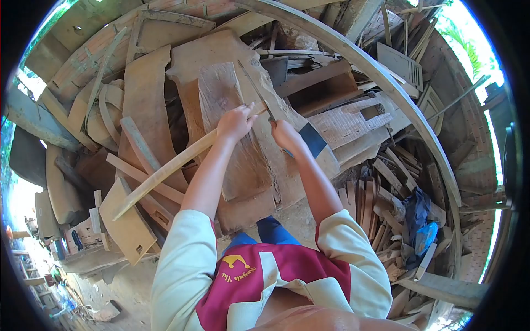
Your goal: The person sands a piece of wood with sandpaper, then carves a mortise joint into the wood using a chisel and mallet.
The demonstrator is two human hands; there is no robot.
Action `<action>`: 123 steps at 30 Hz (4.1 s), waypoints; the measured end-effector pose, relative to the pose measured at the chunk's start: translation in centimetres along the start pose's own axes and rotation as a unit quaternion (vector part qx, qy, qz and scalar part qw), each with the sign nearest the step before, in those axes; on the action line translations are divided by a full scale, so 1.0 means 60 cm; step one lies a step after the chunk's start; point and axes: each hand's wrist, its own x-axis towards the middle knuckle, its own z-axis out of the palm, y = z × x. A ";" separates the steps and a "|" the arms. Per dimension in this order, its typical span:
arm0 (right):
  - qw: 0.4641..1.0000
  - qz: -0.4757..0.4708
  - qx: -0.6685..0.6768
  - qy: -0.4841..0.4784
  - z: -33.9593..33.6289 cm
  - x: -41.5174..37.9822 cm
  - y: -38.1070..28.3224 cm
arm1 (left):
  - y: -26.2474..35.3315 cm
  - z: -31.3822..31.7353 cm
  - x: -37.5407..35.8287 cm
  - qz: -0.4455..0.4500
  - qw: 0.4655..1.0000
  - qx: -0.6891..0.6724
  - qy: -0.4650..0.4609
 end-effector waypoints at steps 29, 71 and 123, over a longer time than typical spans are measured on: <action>0.999 -0.006 0.013 0.044 0.013 0.003 -0.007 | 0.005 -0.004 -0.009 0.050 0.998 0.019 -0.018; 0.997 0.051 0.058 0.022 0.035 -0.241 0.124 | 0.013 -0.010 -0.006 0.040 0.999 -0.002 -0.023; 0.901 -0.072 0.251 0.346 -0.037 -0.254 0.235 | -0.051 -0.009 0.056 0.044 0.998 0.006 -0.052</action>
